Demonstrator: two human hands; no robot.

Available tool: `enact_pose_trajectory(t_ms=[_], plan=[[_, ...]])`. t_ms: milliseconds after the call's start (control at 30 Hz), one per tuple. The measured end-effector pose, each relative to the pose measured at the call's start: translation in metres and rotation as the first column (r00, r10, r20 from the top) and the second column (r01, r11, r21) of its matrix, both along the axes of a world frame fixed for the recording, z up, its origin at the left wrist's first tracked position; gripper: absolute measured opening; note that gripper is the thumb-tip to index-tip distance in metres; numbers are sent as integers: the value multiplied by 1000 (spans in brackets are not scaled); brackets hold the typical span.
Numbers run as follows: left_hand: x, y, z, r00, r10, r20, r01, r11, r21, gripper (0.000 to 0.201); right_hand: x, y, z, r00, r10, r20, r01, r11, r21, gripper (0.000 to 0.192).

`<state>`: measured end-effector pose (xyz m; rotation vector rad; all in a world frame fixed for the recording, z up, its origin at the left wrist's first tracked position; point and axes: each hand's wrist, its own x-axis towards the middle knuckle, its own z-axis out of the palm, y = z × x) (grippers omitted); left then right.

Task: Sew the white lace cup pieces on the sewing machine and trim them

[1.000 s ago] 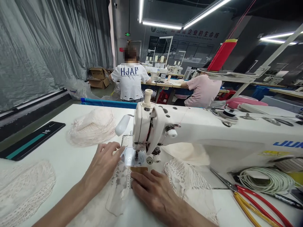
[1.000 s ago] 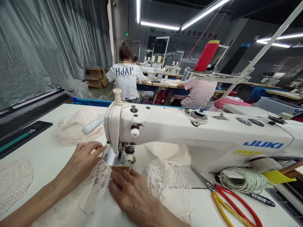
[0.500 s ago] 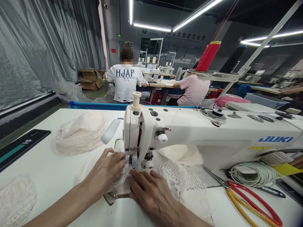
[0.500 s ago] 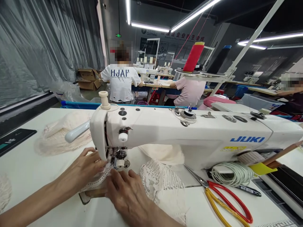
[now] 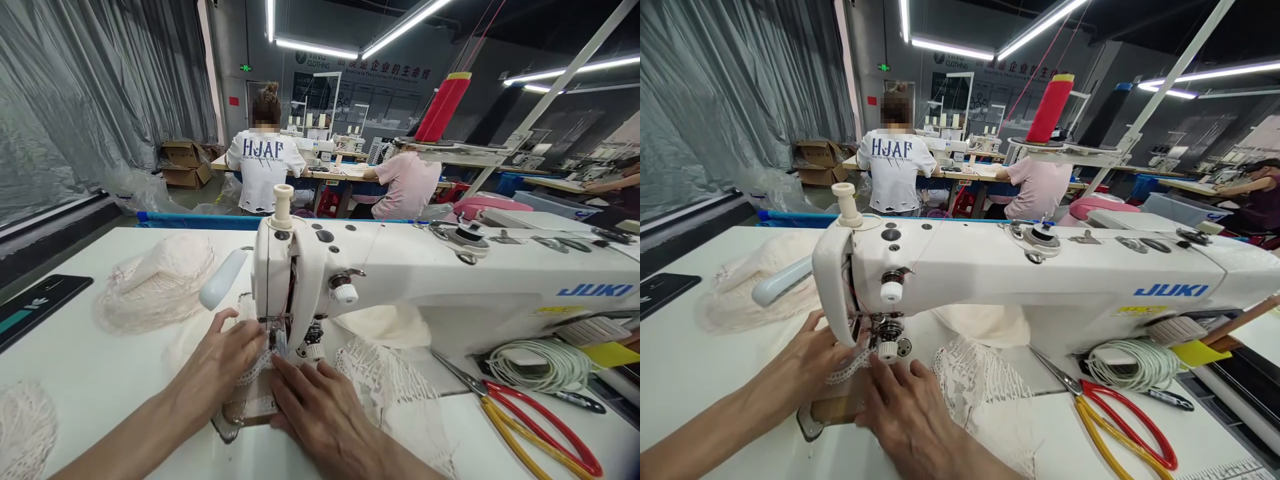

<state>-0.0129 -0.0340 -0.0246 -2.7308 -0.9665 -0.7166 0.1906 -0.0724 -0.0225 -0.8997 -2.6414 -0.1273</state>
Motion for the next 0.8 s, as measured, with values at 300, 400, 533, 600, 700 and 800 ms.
enact_pose_trajectory(t_ms=[300,400,533,600,700,800], plan=[[17,-34,-12,993,117,-2,-117,993,5,27,3,-1,-3,995,53,-79,-51,998,31,24],[14,-34,-17,993,122,1,-122,993,-7,25,4,0,-1,997,51,-60,-50,999,6,24],[12,-34,-20,991,132,-1,-132,991,-12,25,4,1,1,998,44,-51,-45,999,-16,25],[11,-32,-21,991,135,2,-135,991,-8,26,3,2,0,998,41,-53,-41,999,-4,26],[7,-27,-22,993,117,32,-117,993,8,25,3,2,-2,999,35,-37,-34,999,13,31],[3,-20,-19,994,99,52,-99,995,-14,25,2,2,-3,1000,27,5,-27,1000,7,33]])
